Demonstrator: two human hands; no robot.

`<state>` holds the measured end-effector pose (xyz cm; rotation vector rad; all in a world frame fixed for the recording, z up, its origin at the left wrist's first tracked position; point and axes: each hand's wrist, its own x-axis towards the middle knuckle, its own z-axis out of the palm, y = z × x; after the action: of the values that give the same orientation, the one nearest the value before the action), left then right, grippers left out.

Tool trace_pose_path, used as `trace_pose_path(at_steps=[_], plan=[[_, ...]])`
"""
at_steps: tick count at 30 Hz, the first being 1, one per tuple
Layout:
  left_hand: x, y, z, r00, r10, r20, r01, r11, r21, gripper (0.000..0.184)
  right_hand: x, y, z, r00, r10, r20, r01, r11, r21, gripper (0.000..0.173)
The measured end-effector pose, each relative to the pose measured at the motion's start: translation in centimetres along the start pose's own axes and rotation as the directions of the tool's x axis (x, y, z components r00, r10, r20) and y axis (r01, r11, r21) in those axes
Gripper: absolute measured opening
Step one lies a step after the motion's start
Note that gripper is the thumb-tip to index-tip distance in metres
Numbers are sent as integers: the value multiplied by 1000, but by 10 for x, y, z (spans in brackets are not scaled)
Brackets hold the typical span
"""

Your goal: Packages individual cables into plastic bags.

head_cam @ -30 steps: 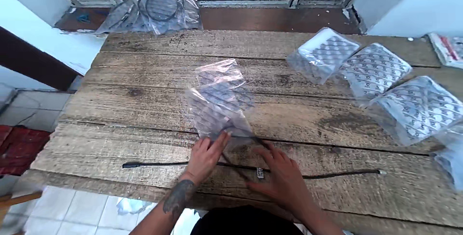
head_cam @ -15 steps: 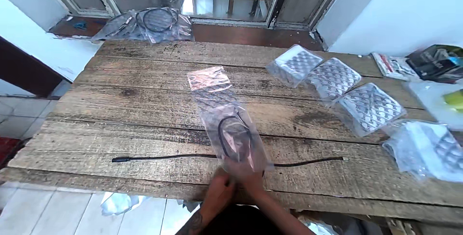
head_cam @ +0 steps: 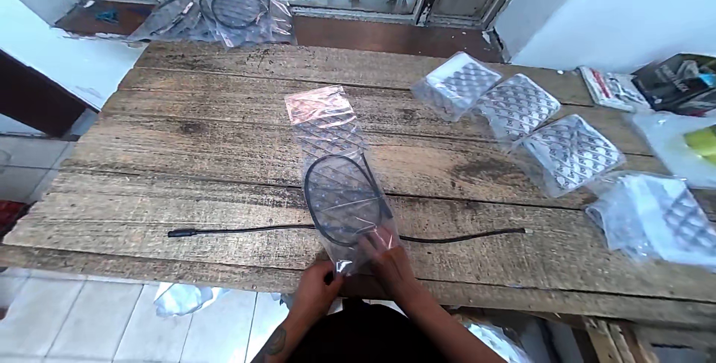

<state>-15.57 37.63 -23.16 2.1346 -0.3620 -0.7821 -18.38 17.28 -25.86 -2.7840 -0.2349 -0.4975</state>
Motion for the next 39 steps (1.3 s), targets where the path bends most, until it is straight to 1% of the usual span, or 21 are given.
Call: trace_pose_path(at_steps=[3,5,6,8,9,11,12,14,16,18,20,22,24,25,26,28,29,31,32,36,39], plan=[[1,-14,-22,991,-17,133,55,955,-292,46,-5,-13,-15,997,38,63,-51,972,230,29],[6,-12,-30,979,-66,194,164,818,-551,53,-18,-16,-39,998,4,-63,11,971,238,35],[13,-6,-26,980,-145,135,197,781,-593,45,-19,-11,-52,986,43,-161,-8,977,214,36],[32,0,-9,956,-287,-62,186,756,-627,33,-4,10,-74,931,294,-214,-263,951,164,43],[37,3,-6,941,-318,-113,168,733,-659,29,9,26,-80,876,465,-126,-442,879,177,47],[35,10,-13,950,-295,-105,128,670,-732,22,36,57,-82,698,656,286,-715,627,308,45],[33,11,-20,962,-260,-84,114,660,-742,24,46,66,-75,621,617,483,-783,501,368,41],[30,5,-32,976,-211,-52,115,703,-701,44,48,63,-53,575,468,671,-816,381,434,50],[29,-2,-32,963,-249,-106,135,780,-611,67,39,48,-39,614,443,653,-789,382,482,56],[36,-1,-44,930,-283,-232,115,828,-549,70,44,33,-29,719,452,528,-694,429,579,55],[62,11,-85,877,-267,-399,-5,826,-564,68,100,26,-24,818,433,379,-560,444,700,54],[96,46,-162,846,-253,-469,-154,725,-671,47,200,23,-35,870,410,275,-429,352,832,63],[112,85,-242,823,-228,-520,-350,518,-781,32,283,20,-60,904,369,217,-328,271,905,79],[110,98,-271,777,-200,-597,-450,488,-748,35,305,13,-74,916,363,168,-281,284,917,76],[104,102,-285,697,-153,-700,-524,557,-644,37,308,5,-84,936,336,100,-219,337,916,66],[90,75,-265,563,56,-825,-448,859,-248,44,270,0,-85,989,141,-43,-36,515,856,40],[81,48,-236,600,177,-780,-313,949,-26,46,239,3,-80,998,44,-43,8,600,800,28],[60,-2,-168,855,216,-472,-109,964,244,42,174,22,-66,992,8,123,-84,771,631,20],[53,-24,-137,912,204,-355,-73,934,351,42,141,36,-59,973,53,225,-164,843,512,21],[48,-53,-94,933,227,-279,-71,877,475,26,38,78,-59,830,225,510,-357,917,176,36],[57,-39,-121,938,283,-201,-180,892,415,26,-3,84,-52,878,214,429,-294,947,129,27]])
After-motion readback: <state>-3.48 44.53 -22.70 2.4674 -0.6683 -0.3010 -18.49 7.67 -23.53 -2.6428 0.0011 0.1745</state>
